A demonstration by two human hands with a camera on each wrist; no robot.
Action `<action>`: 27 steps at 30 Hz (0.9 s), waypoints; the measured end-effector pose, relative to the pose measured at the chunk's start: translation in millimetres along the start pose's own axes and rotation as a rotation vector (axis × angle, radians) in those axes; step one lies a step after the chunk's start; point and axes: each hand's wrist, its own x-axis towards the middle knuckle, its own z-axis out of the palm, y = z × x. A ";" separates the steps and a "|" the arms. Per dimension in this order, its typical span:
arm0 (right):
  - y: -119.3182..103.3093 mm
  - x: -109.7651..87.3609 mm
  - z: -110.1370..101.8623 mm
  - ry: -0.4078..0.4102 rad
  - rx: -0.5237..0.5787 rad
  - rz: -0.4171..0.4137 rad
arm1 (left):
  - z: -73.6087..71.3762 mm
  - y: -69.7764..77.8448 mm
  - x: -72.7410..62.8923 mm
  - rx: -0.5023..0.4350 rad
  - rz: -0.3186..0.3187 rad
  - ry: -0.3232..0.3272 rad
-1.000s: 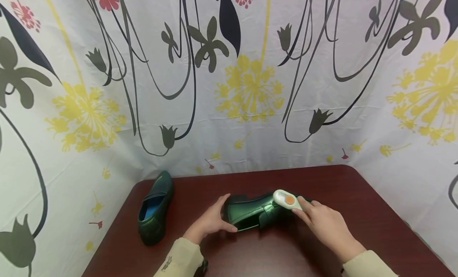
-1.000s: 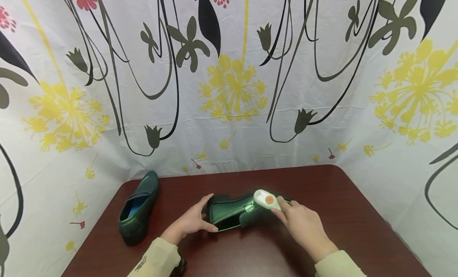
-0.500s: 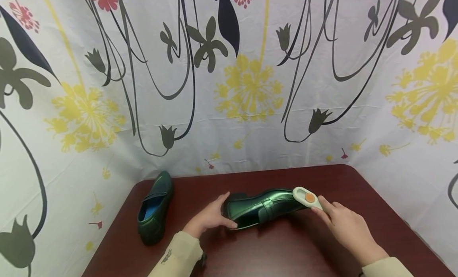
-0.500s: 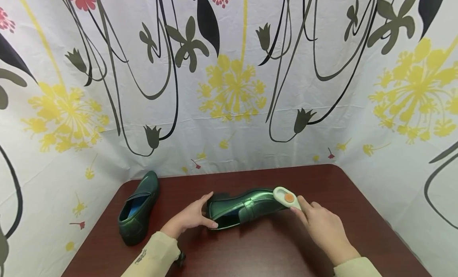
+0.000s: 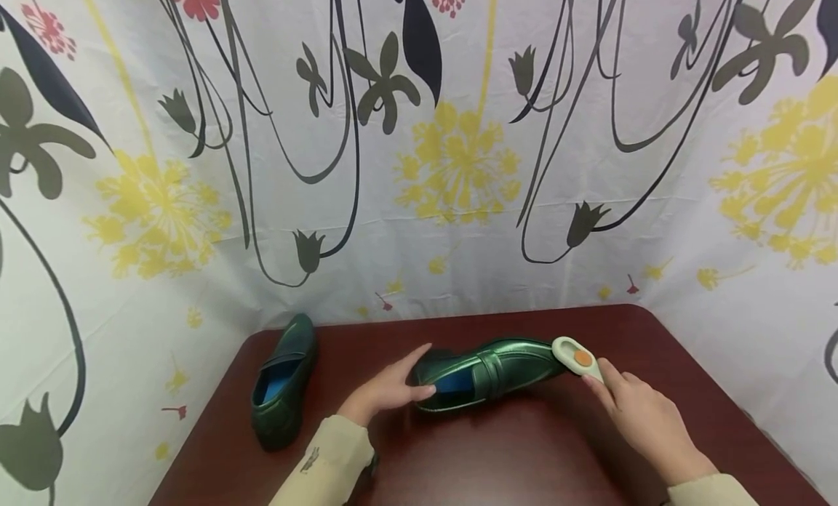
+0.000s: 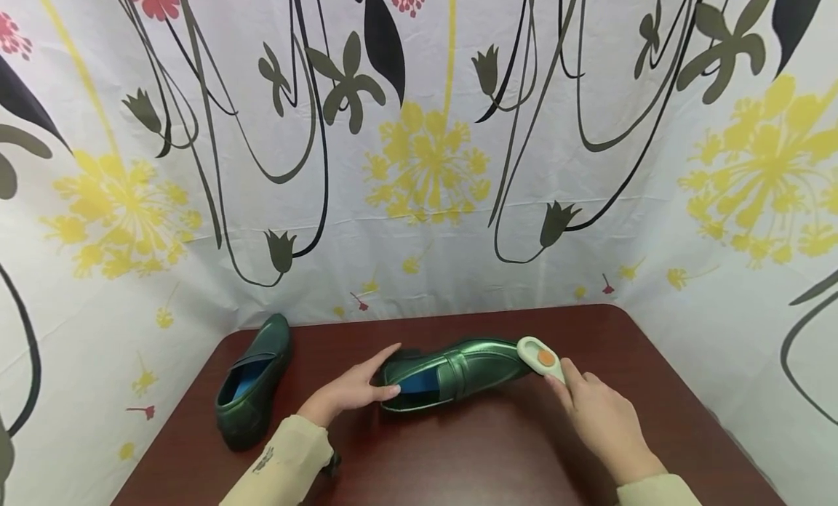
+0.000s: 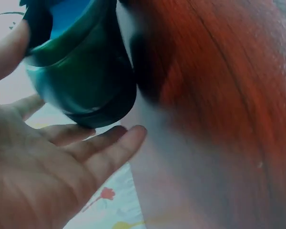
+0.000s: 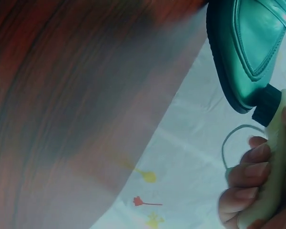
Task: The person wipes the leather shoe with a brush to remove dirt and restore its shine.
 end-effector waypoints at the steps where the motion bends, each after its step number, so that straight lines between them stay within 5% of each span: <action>1: 1.0 0.5 0.7 0.001 0.011 0.003 | 1.2 -0.2 0.8 -0.027 -0.010 0.004; 7: 6.9 0.8 2.0 0.012 0.080 0.028 | 9.6 -0.8 6.6 -0.134 -0.046 0.068; 17: 13.0 -6.0 11.6 -0.023 0.092 0.039 | 18.1 10.3 19.1 0.015 0.075 0.431; 22: 8.8 -12.5 16.4 -0.003 0.095 0.026 | 18.0 10.0 22.8 0.014 0.066 0.433; 27: 4.1 -17.4 19.9 0.002 0.098 0.020 | 13.2 6.7 27.7 0.005 0.050 0.339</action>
